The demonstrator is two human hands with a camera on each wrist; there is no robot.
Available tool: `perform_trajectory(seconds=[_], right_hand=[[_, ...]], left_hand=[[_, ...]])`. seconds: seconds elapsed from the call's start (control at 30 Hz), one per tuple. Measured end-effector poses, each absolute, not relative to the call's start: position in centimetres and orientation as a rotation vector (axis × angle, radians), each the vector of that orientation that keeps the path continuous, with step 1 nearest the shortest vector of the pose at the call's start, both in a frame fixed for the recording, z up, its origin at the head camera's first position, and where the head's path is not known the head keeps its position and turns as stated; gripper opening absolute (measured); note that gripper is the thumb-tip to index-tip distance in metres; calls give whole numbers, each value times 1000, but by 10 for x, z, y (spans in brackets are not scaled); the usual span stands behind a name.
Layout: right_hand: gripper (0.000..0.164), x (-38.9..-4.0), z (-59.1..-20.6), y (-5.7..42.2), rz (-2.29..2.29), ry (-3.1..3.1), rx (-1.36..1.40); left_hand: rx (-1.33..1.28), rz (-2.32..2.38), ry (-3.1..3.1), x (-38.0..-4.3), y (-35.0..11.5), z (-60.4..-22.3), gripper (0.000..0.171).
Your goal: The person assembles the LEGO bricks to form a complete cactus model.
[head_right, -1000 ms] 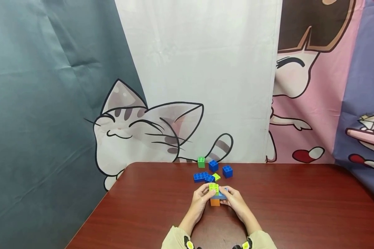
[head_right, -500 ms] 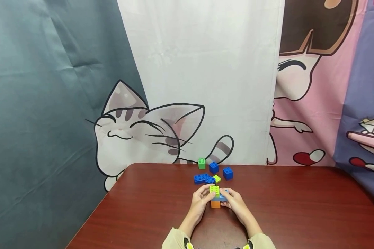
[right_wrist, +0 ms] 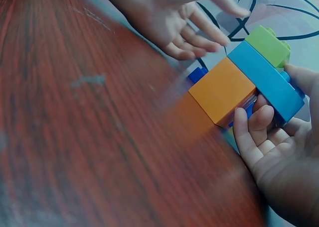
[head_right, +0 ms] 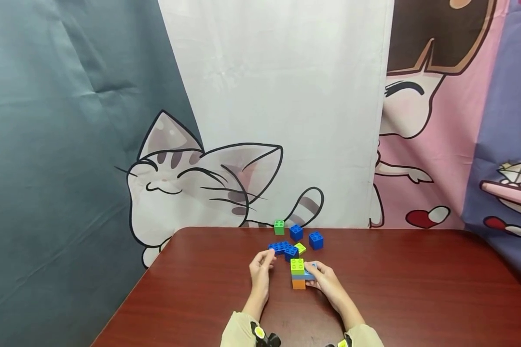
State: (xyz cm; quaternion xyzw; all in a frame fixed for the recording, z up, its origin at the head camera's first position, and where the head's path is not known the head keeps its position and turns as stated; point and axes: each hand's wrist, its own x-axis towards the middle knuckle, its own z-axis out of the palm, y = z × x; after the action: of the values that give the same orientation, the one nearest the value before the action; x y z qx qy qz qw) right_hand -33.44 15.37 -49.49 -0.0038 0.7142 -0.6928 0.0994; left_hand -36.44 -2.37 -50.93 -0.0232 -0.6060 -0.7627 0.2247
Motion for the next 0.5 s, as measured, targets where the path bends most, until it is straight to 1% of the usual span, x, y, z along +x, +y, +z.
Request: perform_trajectory(seconds=[0.1,0.2,0.3,0.5], right_hand=[[54,-334,-495,153,-2052,2104,-28],[53,-333,-494,152,-2064,2091,-47],[54,-332,-494,152,-2070,2077,-76],[55,-330,-495,153,-2085,2078,-91]], left_hand=[[35,-2004,-1659,-376,-33,-510,19],[72,-1912,-1720,-386,-39,-512,23],[69,-1801,-1854,-391,-43,-513,30],[-17,-1578,-2178,-387,-46,-518,48]])
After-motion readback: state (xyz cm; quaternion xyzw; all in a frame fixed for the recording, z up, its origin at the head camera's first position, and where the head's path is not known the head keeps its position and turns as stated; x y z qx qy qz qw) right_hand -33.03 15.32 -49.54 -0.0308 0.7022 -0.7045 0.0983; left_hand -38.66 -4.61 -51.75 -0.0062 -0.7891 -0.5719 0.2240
